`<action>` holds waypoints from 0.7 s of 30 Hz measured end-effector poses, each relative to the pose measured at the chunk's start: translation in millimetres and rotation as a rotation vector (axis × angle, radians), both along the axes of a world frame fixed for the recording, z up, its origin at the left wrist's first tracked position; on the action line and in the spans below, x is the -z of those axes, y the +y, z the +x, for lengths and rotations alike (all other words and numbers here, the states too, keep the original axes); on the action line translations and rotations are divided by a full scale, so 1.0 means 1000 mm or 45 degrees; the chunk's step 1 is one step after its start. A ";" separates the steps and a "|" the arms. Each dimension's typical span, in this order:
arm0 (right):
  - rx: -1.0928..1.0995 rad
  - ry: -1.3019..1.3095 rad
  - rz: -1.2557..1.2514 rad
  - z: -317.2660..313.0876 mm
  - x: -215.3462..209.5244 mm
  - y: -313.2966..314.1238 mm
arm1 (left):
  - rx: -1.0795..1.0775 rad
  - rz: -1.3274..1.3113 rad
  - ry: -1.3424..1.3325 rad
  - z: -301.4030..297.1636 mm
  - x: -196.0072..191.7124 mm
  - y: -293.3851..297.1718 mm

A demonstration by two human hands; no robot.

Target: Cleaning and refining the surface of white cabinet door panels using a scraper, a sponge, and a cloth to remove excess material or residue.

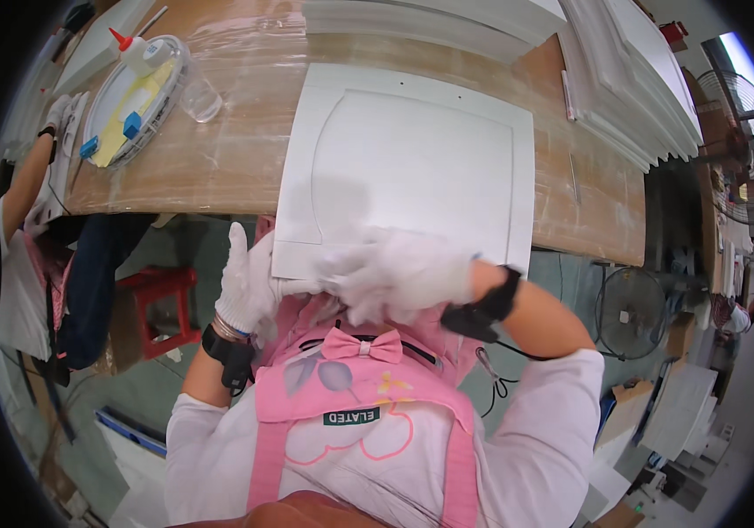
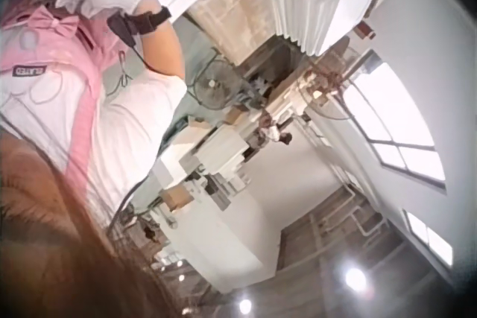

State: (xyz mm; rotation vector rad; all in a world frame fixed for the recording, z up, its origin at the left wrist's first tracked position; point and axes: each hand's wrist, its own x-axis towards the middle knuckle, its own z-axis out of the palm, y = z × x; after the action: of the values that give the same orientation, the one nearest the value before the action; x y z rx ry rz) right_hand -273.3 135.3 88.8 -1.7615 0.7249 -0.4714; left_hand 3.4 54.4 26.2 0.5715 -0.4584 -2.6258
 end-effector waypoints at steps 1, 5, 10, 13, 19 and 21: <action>-0.029 -0.165 0.104 -0.032 -0.007 -0.002 | -0.014 0.005 0.003 -0.001 -0.001 0.000; 0.994 0.046 0.813 -0.080 -0.028 0.004 | 0.029 -0.136 -0.191 -0.002 0.007 0.001; 1.215 1.329 -1.068 -0.027 0.032 -0.022 | -0.034 0.078 0.030 -0.010 -0.004 0.003; 0.775 0.885 -0.955 0.043 0.039 -0.016 | 0.098 -0.492 -0.247 -0.007 0.013 0.001; 0.671 0.696 -0.820 -0.007 0.025 0.057 | -0.045 -0.040 -0.354 -0.004 0.015 0.004; 0.869 0.587 -1.081 -0.061 0.032 0.097 | 0.035 -0.187 -0.377 -0.012 0.019 0.002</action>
State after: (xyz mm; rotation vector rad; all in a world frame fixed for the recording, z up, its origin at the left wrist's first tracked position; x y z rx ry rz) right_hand -334.7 232.8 56.8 -2.4215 1.6502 -0.9398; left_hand -8.4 56.1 6.8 0.9142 -0.7470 -2.5138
